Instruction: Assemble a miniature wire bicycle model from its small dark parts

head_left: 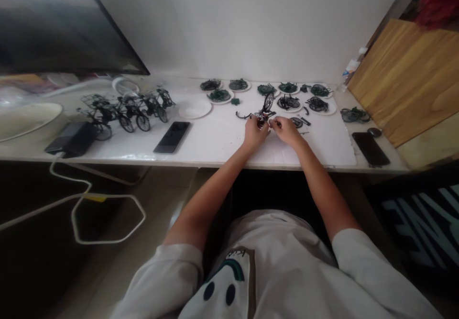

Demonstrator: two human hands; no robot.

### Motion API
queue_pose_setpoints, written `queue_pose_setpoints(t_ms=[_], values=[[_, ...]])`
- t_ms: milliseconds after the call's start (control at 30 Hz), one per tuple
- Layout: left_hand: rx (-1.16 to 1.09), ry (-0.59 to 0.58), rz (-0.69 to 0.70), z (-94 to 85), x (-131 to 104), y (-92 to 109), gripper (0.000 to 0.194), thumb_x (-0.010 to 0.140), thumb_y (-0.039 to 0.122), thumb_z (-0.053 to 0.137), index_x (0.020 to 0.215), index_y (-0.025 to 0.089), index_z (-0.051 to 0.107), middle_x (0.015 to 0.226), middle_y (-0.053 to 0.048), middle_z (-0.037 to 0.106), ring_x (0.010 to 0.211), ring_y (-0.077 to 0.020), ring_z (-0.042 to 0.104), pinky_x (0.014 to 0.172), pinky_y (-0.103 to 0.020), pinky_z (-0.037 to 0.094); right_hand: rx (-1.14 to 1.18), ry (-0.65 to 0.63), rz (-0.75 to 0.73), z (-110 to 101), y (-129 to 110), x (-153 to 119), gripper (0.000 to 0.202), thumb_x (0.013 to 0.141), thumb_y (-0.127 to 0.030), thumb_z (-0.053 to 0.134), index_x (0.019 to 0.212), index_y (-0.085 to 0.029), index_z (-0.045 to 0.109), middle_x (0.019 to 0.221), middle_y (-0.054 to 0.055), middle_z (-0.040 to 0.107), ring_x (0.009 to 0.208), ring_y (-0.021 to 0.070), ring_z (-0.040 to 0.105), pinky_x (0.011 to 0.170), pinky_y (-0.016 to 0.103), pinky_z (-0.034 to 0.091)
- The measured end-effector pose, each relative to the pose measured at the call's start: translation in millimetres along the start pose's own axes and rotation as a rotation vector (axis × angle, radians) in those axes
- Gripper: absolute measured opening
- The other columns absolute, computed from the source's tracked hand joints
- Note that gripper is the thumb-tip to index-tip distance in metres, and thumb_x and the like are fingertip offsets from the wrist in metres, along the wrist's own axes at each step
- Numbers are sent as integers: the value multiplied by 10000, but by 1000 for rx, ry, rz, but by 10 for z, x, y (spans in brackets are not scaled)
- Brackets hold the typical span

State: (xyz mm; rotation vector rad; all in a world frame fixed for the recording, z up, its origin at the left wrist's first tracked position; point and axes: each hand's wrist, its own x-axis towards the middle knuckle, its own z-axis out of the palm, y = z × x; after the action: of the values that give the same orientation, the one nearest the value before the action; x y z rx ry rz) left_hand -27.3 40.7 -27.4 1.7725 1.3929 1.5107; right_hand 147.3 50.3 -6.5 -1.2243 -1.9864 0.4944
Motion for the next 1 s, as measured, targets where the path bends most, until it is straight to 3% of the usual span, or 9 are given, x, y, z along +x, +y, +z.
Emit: queue_pose_setpoints(t_ms=[300, 500, 1000], values=[[-72, 108, 50, 68, 51, -116, 135, 967, 194, 679, 1098, 188, 709, 997, -95, 741, 800, -190, 677, 842, -342, 555, 9, 139, -120, 45, 72, 57, 620, 1026, -817, 514, 816, -247, 639, 869, 83, 703, 827, 236, 616, 806, 380, 474], [-92, 106, 51, 55, 48, -99, 158, 962, 165, 668, 1115, 184, 701, 998, -96, 753, 800, -190, 694, 829, -337, 560, 26, 182, -149, 55, 78, 64, 624, 1025, -831, 508, 816, -252, 611, 844, 59, 633, 779, 219, 577, 747, 374, 453], [-68, 46, 18, 12, 30, -14, 187, 953, 158, 679, 1137, 172, 709, 955, -97, 780, 784, -197, 706, 821, -342, 562, 10, 160, -154, 46, 59, 56, 556, 1039, -746, 562, 790, -251, 606, 813, 56, 630, 775, 224, 570, 767, 382, 451]])
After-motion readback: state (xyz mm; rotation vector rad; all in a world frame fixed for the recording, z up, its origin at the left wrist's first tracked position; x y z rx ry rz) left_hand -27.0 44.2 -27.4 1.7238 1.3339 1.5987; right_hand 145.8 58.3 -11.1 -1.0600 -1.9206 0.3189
